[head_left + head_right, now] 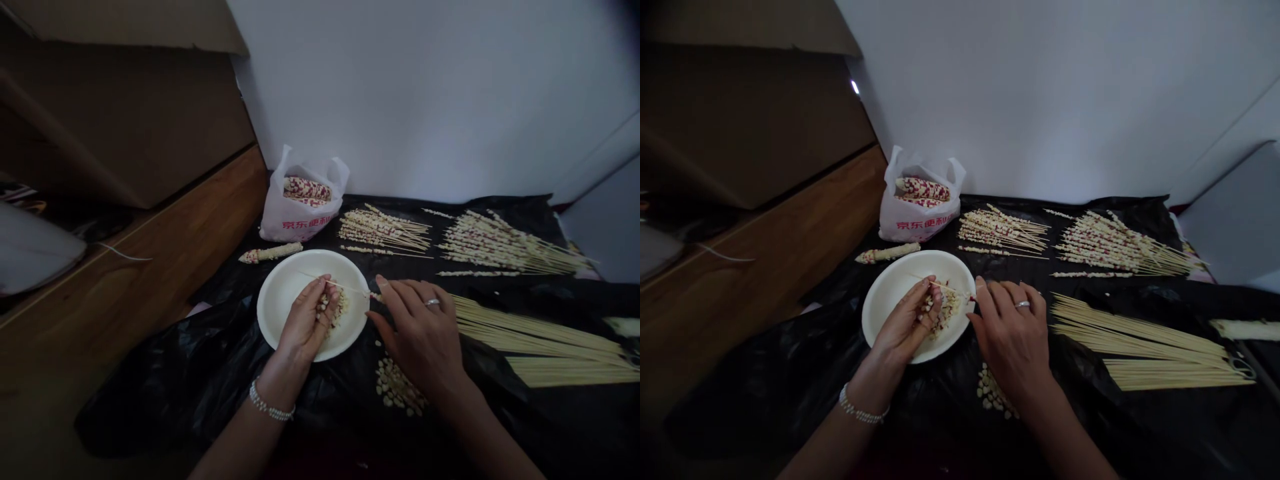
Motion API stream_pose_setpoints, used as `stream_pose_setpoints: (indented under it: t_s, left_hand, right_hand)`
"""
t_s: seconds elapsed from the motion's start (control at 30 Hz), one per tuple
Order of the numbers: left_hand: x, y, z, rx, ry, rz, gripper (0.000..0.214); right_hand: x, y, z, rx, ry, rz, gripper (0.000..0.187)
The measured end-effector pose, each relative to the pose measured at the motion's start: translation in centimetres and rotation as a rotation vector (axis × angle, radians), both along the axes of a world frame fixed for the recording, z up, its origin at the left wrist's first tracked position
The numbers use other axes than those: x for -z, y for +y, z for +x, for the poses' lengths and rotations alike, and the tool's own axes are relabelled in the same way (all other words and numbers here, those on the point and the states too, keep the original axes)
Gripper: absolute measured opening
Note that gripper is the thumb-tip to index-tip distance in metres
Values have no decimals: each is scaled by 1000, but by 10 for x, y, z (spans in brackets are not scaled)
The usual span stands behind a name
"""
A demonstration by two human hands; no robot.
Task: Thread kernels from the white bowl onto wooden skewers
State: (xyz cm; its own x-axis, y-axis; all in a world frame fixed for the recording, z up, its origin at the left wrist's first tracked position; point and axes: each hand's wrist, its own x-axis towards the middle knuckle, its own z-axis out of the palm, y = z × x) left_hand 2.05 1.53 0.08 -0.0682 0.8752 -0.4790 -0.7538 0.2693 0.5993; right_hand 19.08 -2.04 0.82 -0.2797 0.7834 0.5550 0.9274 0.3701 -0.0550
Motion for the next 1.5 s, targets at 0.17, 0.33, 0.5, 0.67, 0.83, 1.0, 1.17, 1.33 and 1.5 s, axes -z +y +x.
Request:
stream_pose_setpoints:
  t_s: [0.17, 0.33, 0.5, 0.67, 0.83, 1.0, 1.17, 1.33, 1.5]
  left_hand:
    - [5, -7, 15, 170, -106, 26, 5]
    - [4, -8, 20, 232, -181, 0, 7]
    - [-4, 1, -4, 9, -178, -131, 25]
    - [-13, 6, -25, -38, -146, -119, 46]
    - [-20, 12, -23, 8, -120, -51, 43]
    - [-34, 26, -14, 47, -70, -86, 44]
    - [-34, 30, -6, 73, -111, -94, 48]
    - [-17, 27, -7, 146, -224, -150, 45]
    - [-8, 25, -11, 142, -246, -112, 41]
  right_hand:
    - [6, -3, -9, -28, -12, 56, 34]
    - [16, -1, -12, -70, -41, -76, 30]
    - [25, 0, -18, -32, 7, -137, 28]
    - [33, 3, -20, -25, 243, -310, 30]
    - [33, 14, -17, -67, 421, -438, 28]
    - [26, 16, -18, -109, 475, -463, 25]
    - [18, 10, -4, -53, 455, -448, 25]
    - [19, 10, 13, -28, 317, -447, 26]
    - [21, 8, 16, 34, 146, -284, 29]
